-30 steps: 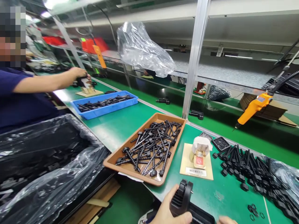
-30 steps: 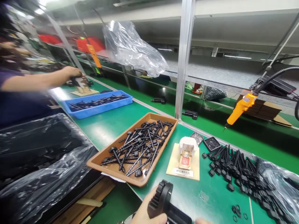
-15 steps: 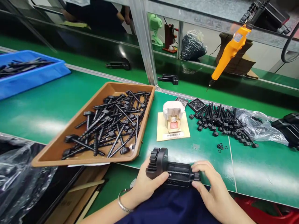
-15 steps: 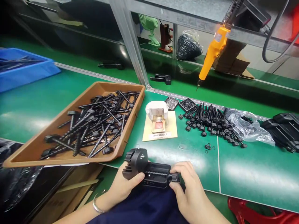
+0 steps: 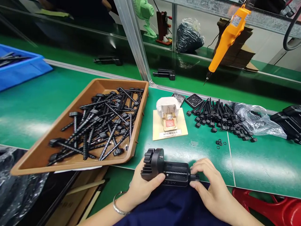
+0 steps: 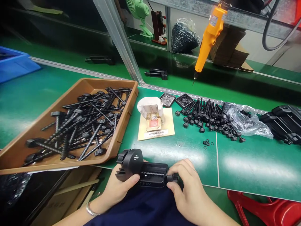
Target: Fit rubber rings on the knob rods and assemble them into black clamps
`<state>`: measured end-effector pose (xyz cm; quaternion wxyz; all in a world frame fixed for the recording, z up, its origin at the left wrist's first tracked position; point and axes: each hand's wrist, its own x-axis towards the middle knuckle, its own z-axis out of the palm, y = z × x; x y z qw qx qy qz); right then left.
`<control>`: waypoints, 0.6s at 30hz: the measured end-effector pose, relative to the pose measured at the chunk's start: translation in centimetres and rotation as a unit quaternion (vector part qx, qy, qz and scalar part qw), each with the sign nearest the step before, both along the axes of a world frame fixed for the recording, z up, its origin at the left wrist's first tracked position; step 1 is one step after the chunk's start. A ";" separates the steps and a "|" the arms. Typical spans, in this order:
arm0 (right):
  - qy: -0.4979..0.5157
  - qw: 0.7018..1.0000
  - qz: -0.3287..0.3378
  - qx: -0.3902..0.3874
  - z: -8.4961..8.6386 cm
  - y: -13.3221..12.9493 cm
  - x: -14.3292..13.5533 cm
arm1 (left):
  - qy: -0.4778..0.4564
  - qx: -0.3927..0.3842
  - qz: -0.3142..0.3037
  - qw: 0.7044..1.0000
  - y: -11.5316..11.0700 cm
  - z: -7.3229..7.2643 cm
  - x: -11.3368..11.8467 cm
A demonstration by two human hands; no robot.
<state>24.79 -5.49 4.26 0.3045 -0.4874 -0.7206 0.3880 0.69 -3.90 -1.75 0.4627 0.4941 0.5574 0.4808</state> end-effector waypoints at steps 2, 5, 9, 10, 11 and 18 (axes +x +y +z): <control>0.019 1.000 -0.013 0.005 0.1 0.0 0.0 | 0.005 0.005 0.003 1.000 0.0 -0.1 -0.1; -0.011 0.999 -0.016 -0.032 0.1 0.0 0.1 | 0.007 0.010 0.002 1.000 -0.1 -0.2 -0.1; 0.018 1.000 -0.002 -0.024 0.0 -0.1 0.1 | 0.009 0.013 -0.011 1.000 -0.2 -0.1 0.0; 0.024 0.999 -0.007 -0.029 -0.1 -0.1 0.1 | 0.011 0.014 -0.011 1.000 -0.2 -0.1 0.1; 0.023 0.999 -0.012 -0.042 -0.2 -0.1 0.0 | 0.013 0.015 -0.012 1.000 -0.2 -0.1 0.1; 0.031 0.999 -0.020 -0.032 -0.5 0.2 -0.1 | 0.020 0.014 -0.026 0.999 -0.2 -0.1 -0.1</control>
